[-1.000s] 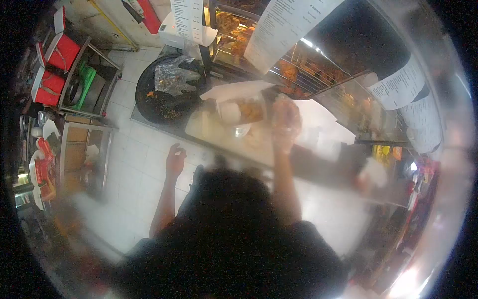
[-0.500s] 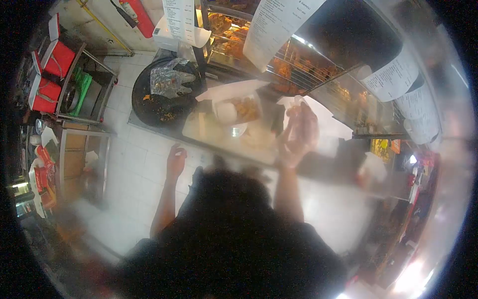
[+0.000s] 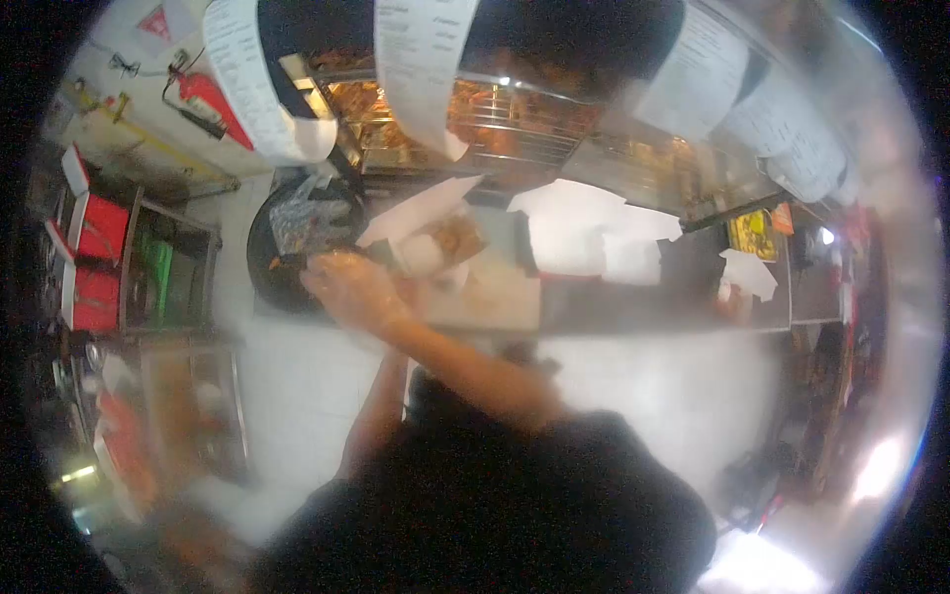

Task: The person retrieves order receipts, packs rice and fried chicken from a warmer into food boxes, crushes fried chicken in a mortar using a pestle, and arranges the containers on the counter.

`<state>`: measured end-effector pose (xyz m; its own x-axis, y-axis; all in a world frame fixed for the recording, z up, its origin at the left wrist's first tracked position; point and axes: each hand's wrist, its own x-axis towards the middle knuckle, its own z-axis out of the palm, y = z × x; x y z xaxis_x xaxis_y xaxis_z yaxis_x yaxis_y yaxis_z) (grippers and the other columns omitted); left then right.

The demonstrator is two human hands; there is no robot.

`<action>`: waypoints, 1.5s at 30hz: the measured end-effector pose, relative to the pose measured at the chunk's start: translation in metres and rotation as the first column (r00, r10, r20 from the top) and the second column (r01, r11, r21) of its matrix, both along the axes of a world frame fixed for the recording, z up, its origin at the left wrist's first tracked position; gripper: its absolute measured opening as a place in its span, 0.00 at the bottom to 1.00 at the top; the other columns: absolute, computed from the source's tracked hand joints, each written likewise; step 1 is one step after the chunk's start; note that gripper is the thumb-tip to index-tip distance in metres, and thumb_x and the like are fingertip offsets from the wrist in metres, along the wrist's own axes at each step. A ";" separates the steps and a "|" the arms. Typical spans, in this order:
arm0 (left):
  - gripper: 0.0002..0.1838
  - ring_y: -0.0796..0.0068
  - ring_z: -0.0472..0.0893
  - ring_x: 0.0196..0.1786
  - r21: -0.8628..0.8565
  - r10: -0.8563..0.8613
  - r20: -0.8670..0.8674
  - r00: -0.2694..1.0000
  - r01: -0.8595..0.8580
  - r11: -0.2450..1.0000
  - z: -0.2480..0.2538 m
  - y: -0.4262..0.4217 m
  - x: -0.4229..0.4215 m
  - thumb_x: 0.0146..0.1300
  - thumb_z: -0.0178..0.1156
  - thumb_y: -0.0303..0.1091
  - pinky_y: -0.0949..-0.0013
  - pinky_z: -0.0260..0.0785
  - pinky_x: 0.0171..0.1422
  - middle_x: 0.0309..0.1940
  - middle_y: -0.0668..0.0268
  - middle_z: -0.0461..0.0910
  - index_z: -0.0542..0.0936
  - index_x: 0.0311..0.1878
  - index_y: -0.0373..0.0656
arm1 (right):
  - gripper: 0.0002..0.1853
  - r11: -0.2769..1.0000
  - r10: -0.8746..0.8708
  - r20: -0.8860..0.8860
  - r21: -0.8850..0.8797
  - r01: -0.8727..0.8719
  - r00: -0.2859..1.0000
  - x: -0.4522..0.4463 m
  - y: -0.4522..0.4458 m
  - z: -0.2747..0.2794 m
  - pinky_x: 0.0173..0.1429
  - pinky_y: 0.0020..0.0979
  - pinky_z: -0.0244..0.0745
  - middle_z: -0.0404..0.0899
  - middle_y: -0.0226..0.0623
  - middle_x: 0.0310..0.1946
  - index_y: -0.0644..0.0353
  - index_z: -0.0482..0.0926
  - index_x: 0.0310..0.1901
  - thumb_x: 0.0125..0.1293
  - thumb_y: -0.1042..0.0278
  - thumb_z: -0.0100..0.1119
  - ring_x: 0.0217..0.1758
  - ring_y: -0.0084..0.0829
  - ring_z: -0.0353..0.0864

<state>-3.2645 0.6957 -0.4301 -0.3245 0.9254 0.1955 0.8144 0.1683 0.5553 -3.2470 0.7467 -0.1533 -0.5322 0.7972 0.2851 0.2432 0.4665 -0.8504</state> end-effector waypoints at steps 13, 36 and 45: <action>0.13 0.47 0.80 0.37 -0.046 0.141 0.061 0.988 -0.138 0.989 0.072 0.017 -0.048 0.66 0.57 0.37 0.51 0.69 0.42 0.31 0.47 0.80 0.79 0.40 0.35 | 0.21 0.901 -0.110 0.515 -0.309 0.304 0.850 0.375 -0.065 -0.117 0.66 0.45 0.67 0.79 0.50 0.54 0.65 0.78 0.56 0.65 0.63 0.51 0.58 0.47 0.76; 0.14 0.38 0.78 0.44 -0.131 -0.486 0.460 0.743 0.598 0.791 0.029 0.147 0.627 0.64 0.54 0.36 0.46 0.69 0.52 0.38 0.42 0.80 0.78 0.41 0.32 | 0.18 -0.082 -0.639 0.642 -0.605 0.792 0.424 0.680 -0.279 -0.209 0.56 0.34 0.75 0.84 0.38 0.48 0.56 0.82 0.54 0.70 0.55 0.54 0.50 0.30 0.82; 0.29 0.40 0.77 0.57 -0.160 -0.436 0.517 0.736 0.584 0.796 0.033 0.168 0.694 0.58 0.58 0.34 0.51 0.70 0.61 0.52 0.40 0.78 0.70 0.64 0.36 | 0.22 -0.042 -0.990 0.125 -0.716 0.697 0.068 0.863 -0.020 -0.266 0.56 0.41 0.73 0.79 0.45 0.47 0.63 0.74 0.59 0.74 0.55 0.47 0.50 0.40 0.76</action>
<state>-2.5709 0.8633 -0.3973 0.2345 0.9602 -0.1520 0.5082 0.0122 0.8612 -2.3839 0.7269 -0.4189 0.7228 0.5317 -0.4414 -0.2658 -0.3756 -0.8878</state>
